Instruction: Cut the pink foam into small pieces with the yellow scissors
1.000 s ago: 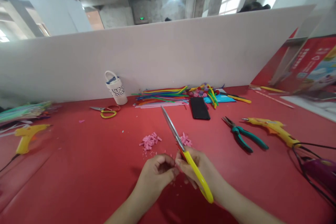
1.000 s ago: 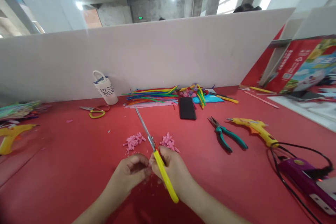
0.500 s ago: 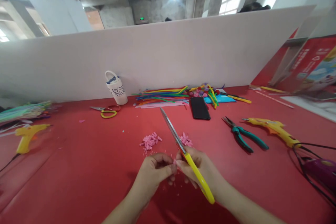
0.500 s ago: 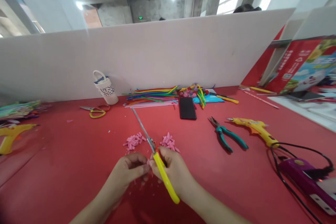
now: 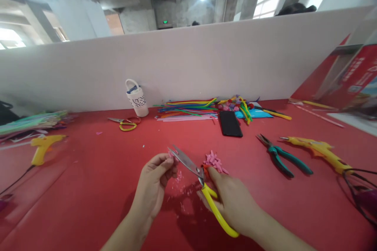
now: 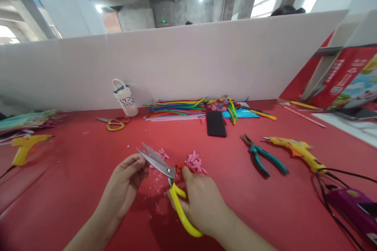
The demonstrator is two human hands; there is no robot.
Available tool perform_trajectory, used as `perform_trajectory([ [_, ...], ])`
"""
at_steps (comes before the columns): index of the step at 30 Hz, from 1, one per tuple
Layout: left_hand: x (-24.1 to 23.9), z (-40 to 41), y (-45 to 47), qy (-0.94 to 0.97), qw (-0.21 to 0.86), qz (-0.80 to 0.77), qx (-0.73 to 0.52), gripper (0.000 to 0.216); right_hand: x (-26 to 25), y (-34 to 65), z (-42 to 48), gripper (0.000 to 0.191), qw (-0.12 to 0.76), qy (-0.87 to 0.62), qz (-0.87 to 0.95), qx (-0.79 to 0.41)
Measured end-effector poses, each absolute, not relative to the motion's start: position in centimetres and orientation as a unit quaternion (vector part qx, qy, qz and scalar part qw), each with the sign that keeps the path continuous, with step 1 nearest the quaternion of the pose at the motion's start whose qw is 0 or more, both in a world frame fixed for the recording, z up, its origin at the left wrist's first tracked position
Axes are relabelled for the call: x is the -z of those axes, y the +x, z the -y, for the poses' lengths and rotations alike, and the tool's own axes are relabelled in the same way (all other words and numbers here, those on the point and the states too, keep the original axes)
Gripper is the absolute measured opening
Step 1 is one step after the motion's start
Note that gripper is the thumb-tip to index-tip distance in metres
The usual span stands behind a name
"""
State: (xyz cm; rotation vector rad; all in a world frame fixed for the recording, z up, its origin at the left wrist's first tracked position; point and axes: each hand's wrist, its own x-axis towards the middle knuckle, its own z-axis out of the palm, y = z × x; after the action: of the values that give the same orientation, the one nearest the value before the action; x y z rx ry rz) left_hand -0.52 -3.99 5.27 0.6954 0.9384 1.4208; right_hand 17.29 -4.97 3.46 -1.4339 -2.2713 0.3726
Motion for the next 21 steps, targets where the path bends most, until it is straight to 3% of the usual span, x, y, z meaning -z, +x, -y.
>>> perform_trajectory([
  [5,-5.5,4.0,-0.5,0.308,0.593,-0.389,-0.634,0.004,-2.7,17.3,4.7,0.027,0.181,-0.507,0.839,-0.081],
  [21,-5.1,4.3,0.0,0.307,0.607,-0.351,-0.644,0.007,-2.3,17.1,4.9,0.026,0.156,-0.49,0.857,-0.036],
])
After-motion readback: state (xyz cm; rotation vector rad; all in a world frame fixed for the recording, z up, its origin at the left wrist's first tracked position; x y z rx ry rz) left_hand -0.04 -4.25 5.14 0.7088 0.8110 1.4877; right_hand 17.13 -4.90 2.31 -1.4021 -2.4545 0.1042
